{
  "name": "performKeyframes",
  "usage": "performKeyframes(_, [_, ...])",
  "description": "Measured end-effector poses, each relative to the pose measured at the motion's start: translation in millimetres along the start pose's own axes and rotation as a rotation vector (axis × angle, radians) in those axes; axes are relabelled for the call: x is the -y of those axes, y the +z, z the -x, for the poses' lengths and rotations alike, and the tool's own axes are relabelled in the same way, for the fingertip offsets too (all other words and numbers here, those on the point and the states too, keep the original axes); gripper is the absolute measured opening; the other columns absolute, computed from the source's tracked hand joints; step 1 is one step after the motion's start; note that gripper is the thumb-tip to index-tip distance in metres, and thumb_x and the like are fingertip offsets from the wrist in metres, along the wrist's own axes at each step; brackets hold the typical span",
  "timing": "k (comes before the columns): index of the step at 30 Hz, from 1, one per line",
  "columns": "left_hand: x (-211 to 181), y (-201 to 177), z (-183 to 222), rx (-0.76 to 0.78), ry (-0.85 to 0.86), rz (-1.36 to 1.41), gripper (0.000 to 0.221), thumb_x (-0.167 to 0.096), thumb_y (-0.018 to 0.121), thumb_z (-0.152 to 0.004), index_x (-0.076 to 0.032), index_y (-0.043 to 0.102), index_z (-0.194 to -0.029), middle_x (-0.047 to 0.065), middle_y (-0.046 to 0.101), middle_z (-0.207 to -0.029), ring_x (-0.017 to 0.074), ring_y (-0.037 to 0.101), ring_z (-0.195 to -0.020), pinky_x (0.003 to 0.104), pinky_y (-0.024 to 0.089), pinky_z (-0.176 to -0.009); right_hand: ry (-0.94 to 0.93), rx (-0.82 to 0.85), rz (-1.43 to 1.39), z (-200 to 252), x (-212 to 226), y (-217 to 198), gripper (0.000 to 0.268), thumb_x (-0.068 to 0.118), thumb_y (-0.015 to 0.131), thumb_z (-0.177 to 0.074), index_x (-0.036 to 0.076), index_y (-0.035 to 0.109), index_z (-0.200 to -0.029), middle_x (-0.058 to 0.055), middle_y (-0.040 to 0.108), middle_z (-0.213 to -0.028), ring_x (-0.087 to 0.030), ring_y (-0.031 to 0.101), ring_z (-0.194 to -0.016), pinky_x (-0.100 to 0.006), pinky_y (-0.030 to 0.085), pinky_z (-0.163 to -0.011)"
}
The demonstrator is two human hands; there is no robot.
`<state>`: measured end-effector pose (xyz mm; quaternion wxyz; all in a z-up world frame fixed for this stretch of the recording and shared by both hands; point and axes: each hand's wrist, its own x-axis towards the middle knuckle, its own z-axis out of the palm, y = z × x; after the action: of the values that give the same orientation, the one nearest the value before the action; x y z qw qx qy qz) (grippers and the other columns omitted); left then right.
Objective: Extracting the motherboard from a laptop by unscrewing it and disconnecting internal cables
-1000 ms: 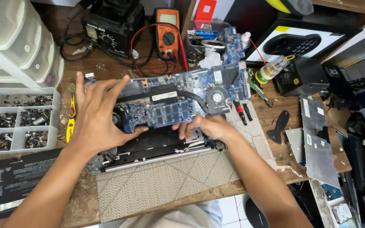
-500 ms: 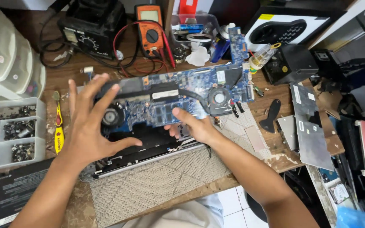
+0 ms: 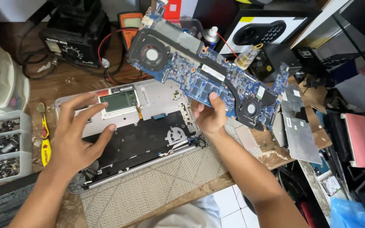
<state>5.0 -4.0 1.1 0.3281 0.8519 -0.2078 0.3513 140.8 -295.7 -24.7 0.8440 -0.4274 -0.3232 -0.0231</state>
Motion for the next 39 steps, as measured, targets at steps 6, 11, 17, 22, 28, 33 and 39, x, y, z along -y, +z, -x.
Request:
performKeyframes(6, [-0.4, 3.9, -0.2, 0.055, -0.025, 0.052, 0.036, -0.008, 0.072, -0.096, 0.0, 0.062, -0.129, 0.025, 0.048, -0.136, 0.0406, 0.058, -0.128, 0.049, 0.05, -0.111, 0.069, -0.027, 0.091, 5.4, -3.0, -9.3, 0.033, 0.035, 0.05, -0.098, 0.014, 0.059, -0.074, 0.005, 0.052, -0.056, -0.008, 0.048, -0.043, -0.019, 0.037, -0.041])
performKeyframes(11, [0.1, 2.7, -0.9, 0.052, -0.019, 0.029, 0.033, -0.008, 0.072, -0.096, 0.002, 0.064, -0.126, 0.024, 0.05, -0.132, 0.0395, 0.059, -0.125, 0.048, 0.053, -0.109, 0.111, 0.013, 0.14, 17.2, -14.8, -24.8, 0.037, 0.039, 0.05, -0.098, 0.016, 0.056, -0.069, 0.004, 0.052, -0.055, -0.01, 0.05, -0.045, -0.021, 0.041, -0.049])
performKeyframes(17, [-1.6, 0.2, -1.7, 0.064, -0.039, 0.07, 0.027, -0.005, 0.07, -0.096, 0.001, 0.065, -0.123, 0.022, 0.054, -0.126, 0.0375, 0.061, -0.12, 0.046, 0.053, -0.103, 0.22, 0.093, 0.124, 31.3, -23.7, -40.0, 0.04, 0.041, 0.051, -0.098, 0.015, 0.06, -0.069, 0.002, 0.058, -0.059, -0.012, 0.056, -0.053, -0.026, 0.047, -0.065])
performKeyframes(22, [2.2, 12.8, 4.0, -0.056, -0.101, 0.05, 0.025, 0.004, 0.081, -0.082, -0.003, 0.076, -0.105, 0.016, 0.065, -0.109, 0.0402, 0.071, -0.095, 0.052, 0.054, -0.091, 0.128, 0.097, -0.026, 37.0, -50.0, -48.7, 0.041, 0.023, 0.044, -0.095, 0.008, 0.06, -0.061, -0.009, 0.054, -0.046, -0.021, 0.058, -0.044, -0.023, 0.053, -0.048])
performKeyframes(28, [16.9, 15.9, 13.7, -0.044, -0.058, 0.011, 0.021, 0.003, 0.085, -0.076, -0.005, 0.078, -0.094, 0.012, 0.07, -0.093, 0.0344, 0.073, -0.088, 0.048, 0.052, -0.095, 0.121, -0.008, -0.087, 41.0, -51.9, -52.5, 0.038, 0.024, 0.044, -0.09, 0.002, 0.057, -0.062, -0.015, 0.046, -0.04, -0.029, 0.06, -0.041, -0.029, 0.055, -0.044])
performKeyframes(33, [20.6, 15.8, 15.7, -0.016, -0.047, -0.01, 0.015, 0.002, 0.085, -0.077, -0.004, 0.076, -0.088, 0.01, 0.071, -0.083, 0.0312, 0.072, -0.083, 0.047, 0.052, -0.098, 0.147, -0.049, -0.069, 31.8, -43.2, -37.4, 0.045, 0.029, 0.04, -0.092, 0.002, 0.064, -0.066, -0.011, 0.048, -0.037, -0.024, 0.061, -0.039, -0.026, 0.057, -0.042])
performKeyframes(39, [18.8, 16.3, 16.0, -0.017, -0.059, -0.002, 0.012, 0.001, 0.084, -0.079, -0.004, 0.075, -0.086, 0.009, 0.07, -0.078, 0.0311, 0.072, -0.082, 0.048, 0.052, -0.098, 0.132, 0.01, -0.028, 23.2, -33.6, -19.5, 0.046, 0.033, 0.04, -0.092, 0.003, 0.064, -0.067, -0.007, 0.047, -0.037, -0.021, 0.059, -0.038, -0.025, 0.058, -0.043])
